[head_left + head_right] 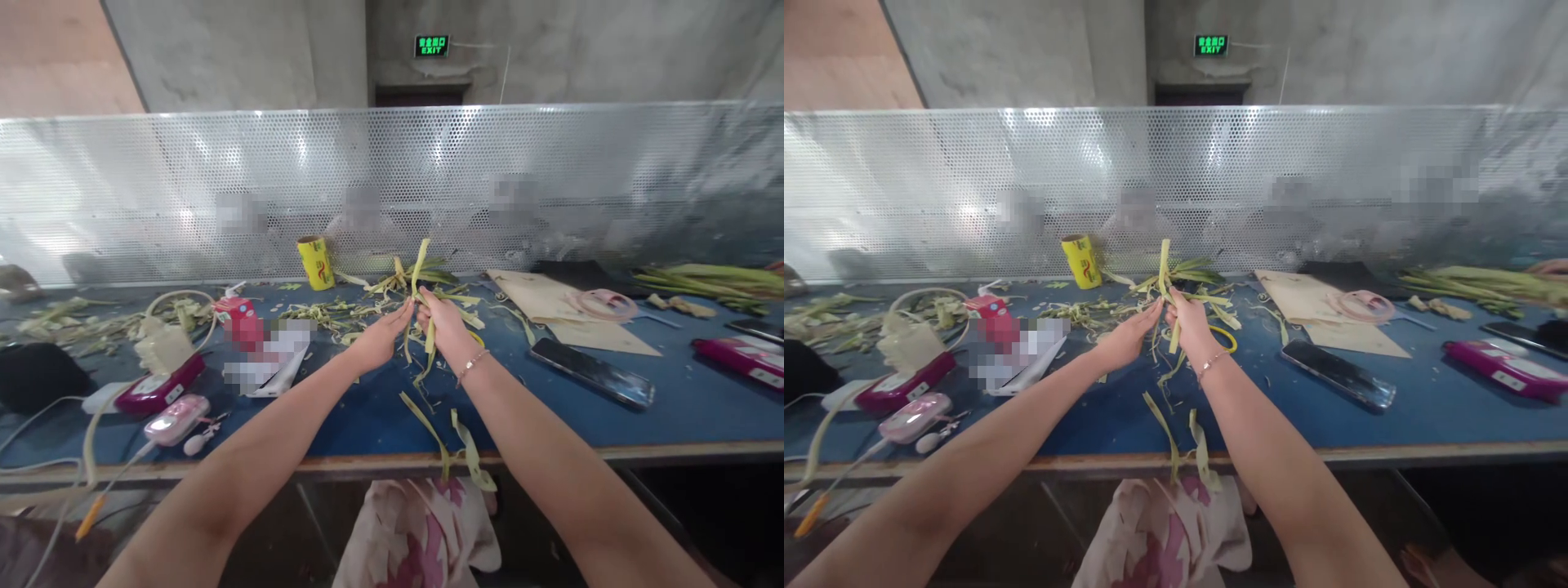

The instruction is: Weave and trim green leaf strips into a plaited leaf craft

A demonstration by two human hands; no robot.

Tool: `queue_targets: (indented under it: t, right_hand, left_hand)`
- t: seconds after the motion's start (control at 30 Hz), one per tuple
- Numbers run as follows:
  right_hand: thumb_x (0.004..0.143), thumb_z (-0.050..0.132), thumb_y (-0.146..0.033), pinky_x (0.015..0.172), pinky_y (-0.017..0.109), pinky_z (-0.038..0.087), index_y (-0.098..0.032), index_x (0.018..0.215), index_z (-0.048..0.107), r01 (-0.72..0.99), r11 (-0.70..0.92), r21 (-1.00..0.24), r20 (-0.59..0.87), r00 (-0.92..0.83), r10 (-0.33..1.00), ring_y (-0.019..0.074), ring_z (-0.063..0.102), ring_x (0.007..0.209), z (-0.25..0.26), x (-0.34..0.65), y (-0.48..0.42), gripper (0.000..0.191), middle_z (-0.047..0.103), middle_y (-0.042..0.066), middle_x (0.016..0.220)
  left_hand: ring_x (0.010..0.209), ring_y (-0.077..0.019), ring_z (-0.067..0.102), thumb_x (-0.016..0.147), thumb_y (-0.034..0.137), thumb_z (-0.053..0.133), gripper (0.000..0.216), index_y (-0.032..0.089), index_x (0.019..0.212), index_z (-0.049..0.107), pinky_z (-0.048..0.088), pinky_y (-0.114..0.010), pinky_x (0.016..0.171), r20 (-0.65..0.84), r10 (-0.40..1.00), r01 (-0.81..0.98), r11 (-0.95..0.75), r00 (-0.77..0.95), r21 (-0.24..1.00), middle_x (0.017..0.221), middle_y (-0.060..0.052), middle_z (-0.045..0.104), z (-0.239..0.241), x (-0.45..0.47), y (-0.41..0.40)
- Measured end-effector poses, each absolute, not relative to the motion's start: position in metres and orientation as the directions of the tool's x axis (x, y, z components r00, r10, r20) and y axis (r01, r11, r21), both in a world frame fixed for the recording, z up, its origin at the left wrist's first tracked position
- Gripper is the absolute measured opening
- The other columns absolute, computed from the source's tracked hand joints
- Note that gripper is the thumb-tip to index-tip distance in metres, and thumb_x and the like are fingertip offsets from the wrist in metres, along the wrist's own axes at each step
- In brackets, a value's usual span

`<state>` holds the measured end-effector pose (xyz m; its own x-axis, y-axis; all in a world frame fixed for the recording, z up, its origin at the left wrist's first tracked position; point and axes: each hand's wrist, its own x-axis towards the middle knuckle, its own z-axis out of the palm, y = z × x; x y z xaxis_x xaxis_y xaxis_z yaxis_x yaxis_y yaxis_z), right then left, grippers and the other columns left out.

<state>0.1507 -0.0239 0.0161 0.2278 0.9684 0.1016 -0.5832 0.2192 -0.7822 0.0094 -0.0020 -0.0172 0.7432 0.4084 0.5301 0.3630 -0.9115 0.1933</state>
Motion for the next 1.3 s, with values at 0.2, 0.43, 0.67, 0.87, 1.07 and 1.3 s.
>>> queue_targets:
  t: [0.2,0.43,0.67,0.87,1.07,1.3]
  right_hand:
    - [0.071,0.069,-0.03,0.034,0.015,0.028,-0.018,0.056,0.039,-0.586,0.203,-0.785,0.1,0.204,0.974,0.0019,0.026,0.036,0.014,0.152,-0.023,0.036,0.032,-0.009,0.042]
    - [0.078,0.061,-0.028,0.033,0.016,0.02,-0.018,0.065,0.043,-0.453,0.224,-0.863,0.164,0.169,0.972,0.0025,0.026,0.035,0.014,0.151,-0.026,0.025,0.032,-0.01,0.044]
    - [0.068,0.068,-0.038,0.037,0.018,0.02,-0.017,0.071,0.051,-0.232,0.209,-0.95,0.227,-0.055,0.972,0.0029,0.03,0.039,0.012,0.156,-0.026,0.027,0.037,-0.008,0.049]
    - [0.068,0.065,-0.046,0.042,0.021,0.028,-0.015,0.074,0.059,0.045,0.309,-0.95,0.286,-0.278,0.917,0.005,0.036,0.043,0.007,0.173,-0.019,0.032,0.046,-0.005,0.053]
    - [0.068,0.064,-0.043,0.058,0.023,0.04,-0.015,0.083,0.058,0.138,0.409,-0.902,0.361,-0.28,0.89,0.0095,0.051,0.062,0.013,0.174,-0.023,0.032,0.058,0.0,0.072]
    - [0.066,0.064,-0.034,0.056,0.025,0.037,-0.019,0.087,0.052,0.318,0.51,-0.799,0.516,-0.072,0.853,0.012,0.049,0.058,0.009,0.171,-0.019,0.028,0.055,-0.003,0.064]
  left_hand:
    - [0.138,-0.02,0.01,0.077,0.005,0.035,0.074,0.016,0.145,0.006,0.02,-0.037,0.112,0.428,0.432,0.335,-0.898,0.794,0.285,0.152,-0.011,0.005,-0.017,0.013,-0.01]
    - [0.128,-0.0253,0.038,0.073,0.008,0.045,0.035,0.016,0.102,0.063,0.031,-0.041,0.105,0.603,0.616,0.269,-0.778,0.508,0.568,0.135,-0.013,0.045,-0.009,0.019,-0.011]
    - [0.063,-0.0108,0.055,0.071,0.022,0.055,0.01,0.017,0.078,0.059,0.045,-0.024,0.06,0.377,0.915,-0.168,-0.353,0.145,0.921,0.076,-0.002,0.063,0.004,0.013,-0.011]
    - [0.049,-0.0075,0.05,0.064,0.027,0.066,0.018,0.013,0.075,0.06,0.04,-0.019,0.046,0.169,0.956,-0.263,-0.104,0.238,0.959,0.059,0.001,0.054,0.006,0.016,-0.015]
    - [0.044,-0.0082,0.052,0.061,0.022,0.07,0.024,0.012,0.08,0.06,0.045,-0.022,0.047,0.14,0.897,-0.25,-0.035,0.419,0.968,0.058,-0.001,0.058,0.01,0.018,-0.021]
    - [0.046,-0.007,0.052,0.06,0.021,0.073,0.031,0.011,0.087,0.059,0.045,-0.02,0.047,0.17,0.868,-0.202,-0.082,0.467,0.976,0.06,-0.001,0.06,0.005,0.019,-0.022]
